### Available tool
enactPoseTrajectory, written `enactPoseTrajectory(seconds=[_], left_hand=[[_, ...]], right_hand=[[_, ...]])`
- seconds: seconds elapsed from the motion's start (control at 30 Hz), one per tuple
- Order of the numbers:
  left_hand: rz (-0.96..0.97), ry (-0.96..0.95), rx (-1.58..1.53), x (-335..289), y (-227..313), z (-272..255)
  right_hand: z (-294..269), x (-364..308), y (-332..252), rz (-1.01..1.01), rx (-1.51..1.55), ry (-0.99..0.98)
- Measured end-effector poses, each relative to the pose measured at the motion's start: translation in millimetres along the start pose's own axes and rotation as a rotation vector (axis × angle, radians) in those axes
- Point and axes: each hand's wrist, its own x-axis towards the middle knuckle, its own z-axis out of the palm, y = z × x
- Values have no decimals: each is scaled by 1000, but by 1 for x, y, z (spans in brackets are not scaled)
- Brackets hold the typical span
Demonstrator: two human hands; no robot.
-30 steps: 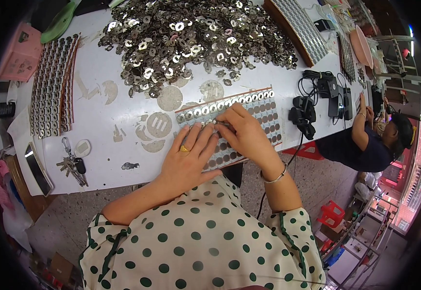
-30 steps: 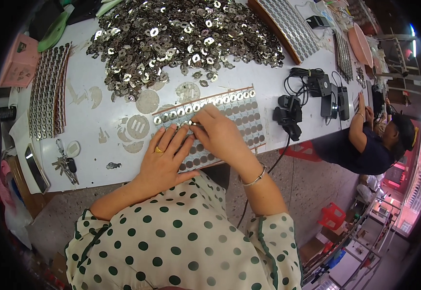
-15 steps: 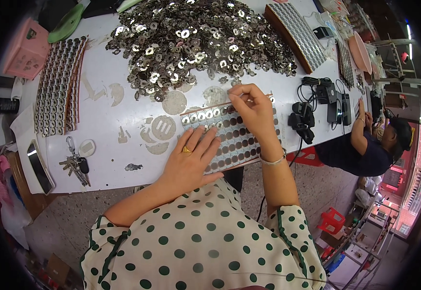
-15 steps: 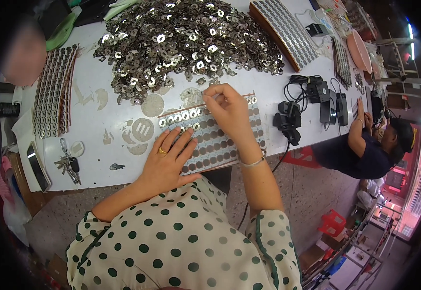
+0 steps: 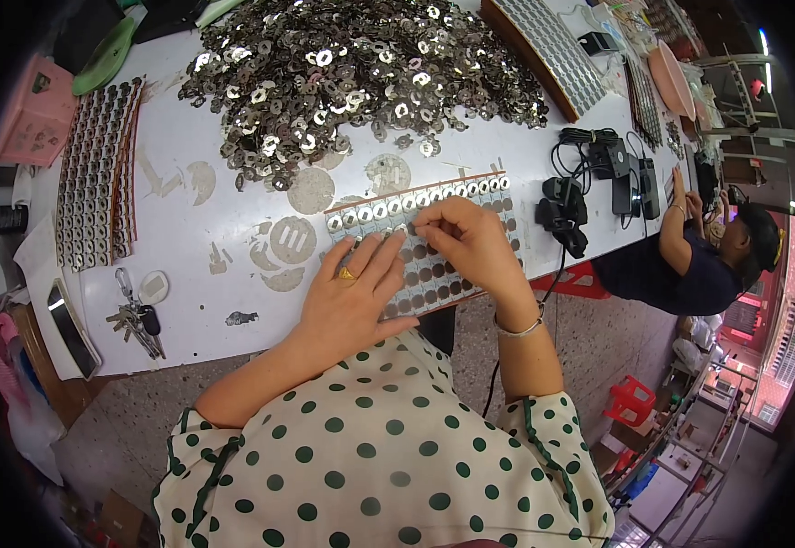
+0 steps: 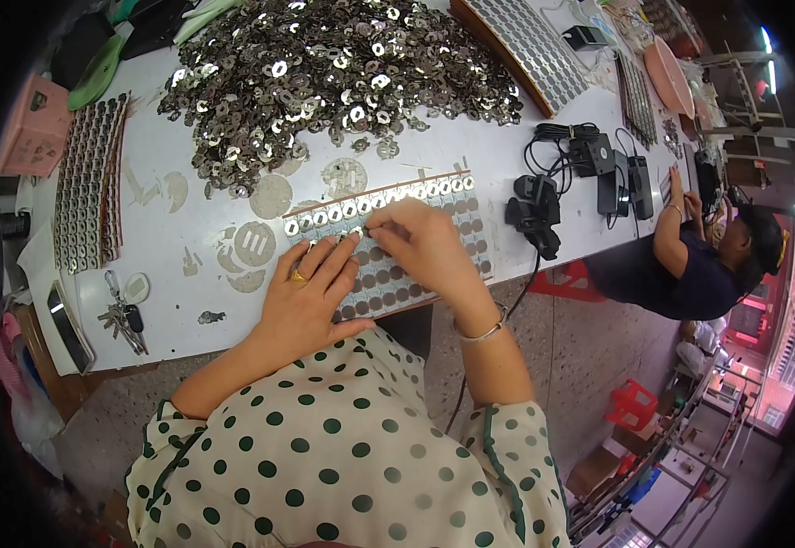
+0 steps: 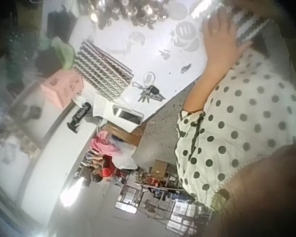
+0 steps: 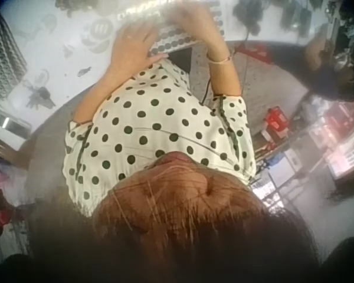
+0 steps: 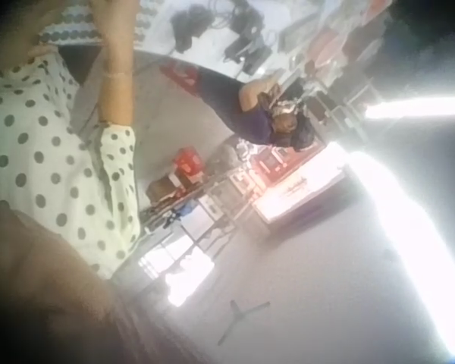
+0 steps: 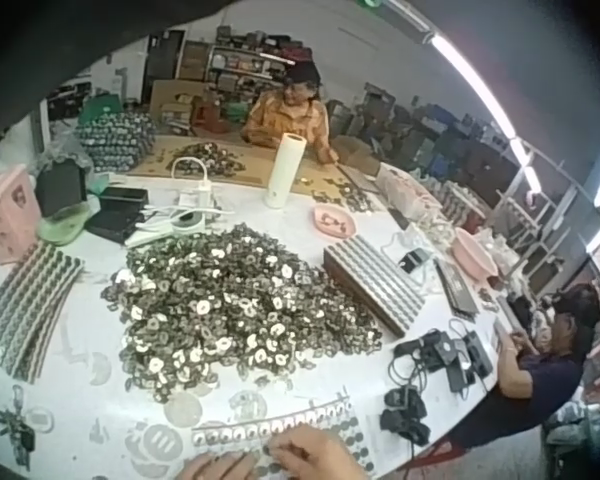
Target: The person assembles small metal components into a plastic organizer tray by hand.
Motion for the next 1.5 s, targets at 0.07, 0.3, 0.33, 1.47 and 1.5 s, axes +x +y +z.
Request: enactPoseTrajectory(seconds=[0.07, 0.3, 0.33, 1.47, 1.5], left_hand=[[8, 10, 24, 0, 0, 0], [-1, 6, 53, 0, 2, 3], [1, 5, 53, 0, 2, 3], [-13, 43, 35, -3, 0, 8], [-14, 46, 36, -3, 0, 7]], right_hand=[[-2, 1, 5, 12, 13, -21], [3, 1, 7, 24, 36, -50], [4, 1, 6, 25, 37, -50], [-8, 11, 4, -117, -194, 6], [-11, 17, 4, -104, -156, 52]])
